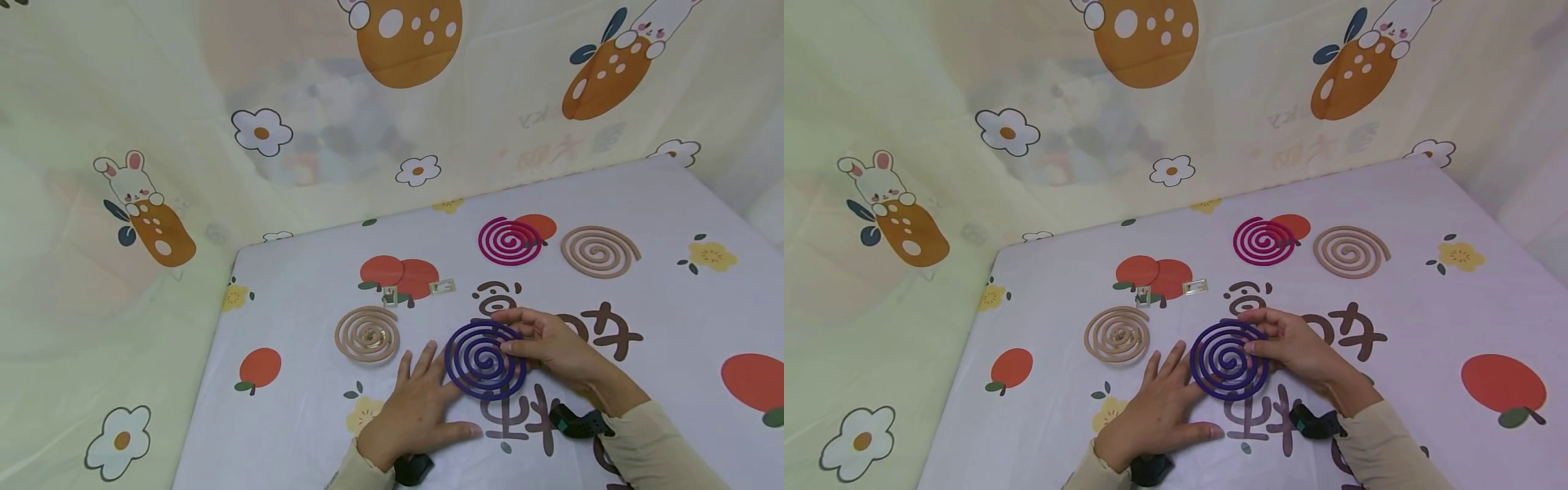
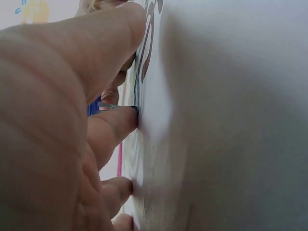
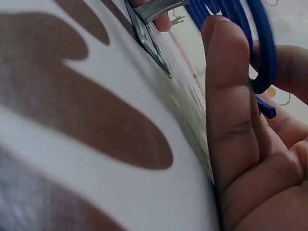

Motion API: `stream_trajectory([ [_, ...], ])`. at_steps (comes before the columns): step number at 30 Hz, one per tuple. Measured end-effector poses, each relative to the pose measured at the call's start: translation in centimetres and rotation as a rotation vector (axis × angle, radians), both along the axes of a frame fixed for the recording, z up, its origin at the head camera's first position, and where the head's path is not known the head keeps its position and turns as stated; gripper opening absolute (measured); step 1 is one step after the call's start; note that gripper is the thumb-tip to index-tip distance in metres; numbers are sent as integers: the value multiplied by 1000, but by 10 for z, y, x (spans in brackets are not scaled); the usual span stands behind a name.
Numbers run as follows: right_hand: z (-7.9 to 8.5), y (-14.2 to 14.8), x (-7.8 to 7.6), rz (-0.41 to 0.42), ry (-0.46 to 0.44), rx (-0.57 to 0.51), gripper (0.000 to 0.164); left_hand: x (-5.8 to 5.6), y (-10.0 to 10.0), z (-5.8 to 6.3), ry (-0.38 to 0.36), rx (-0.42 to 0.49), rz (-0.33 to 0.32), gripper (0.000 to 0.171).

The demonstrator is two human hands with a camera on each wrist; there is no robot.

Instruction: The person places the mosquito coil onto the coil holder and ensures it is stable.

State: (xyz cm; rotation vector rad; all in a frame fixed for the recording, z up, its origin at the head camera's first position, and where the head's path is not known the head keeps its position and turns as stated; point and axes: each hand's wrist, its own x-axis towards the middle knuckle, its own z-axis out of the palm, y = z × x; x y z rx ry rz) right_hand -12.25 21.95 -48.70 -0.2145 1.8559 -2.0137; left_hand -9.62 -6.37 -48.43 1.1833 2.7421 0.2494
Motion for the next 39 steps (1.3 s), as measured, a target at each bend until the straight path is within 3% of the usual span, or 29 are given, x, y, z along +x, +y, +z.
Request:
stream_trajectory([
  [11, 0, -1, 1, 34, -9, 30, 72, -1, -1, -2, -17, -13, 8, 86],
  [22, 3, -3, 2, 29, -9, 21, 74, 0, -1, -3, 11, -27, -6, 89],
  [39, 3, -6, 1, 40, 5, 70, 71, 0, -1, -1, -31, -32, 3, 90],
])
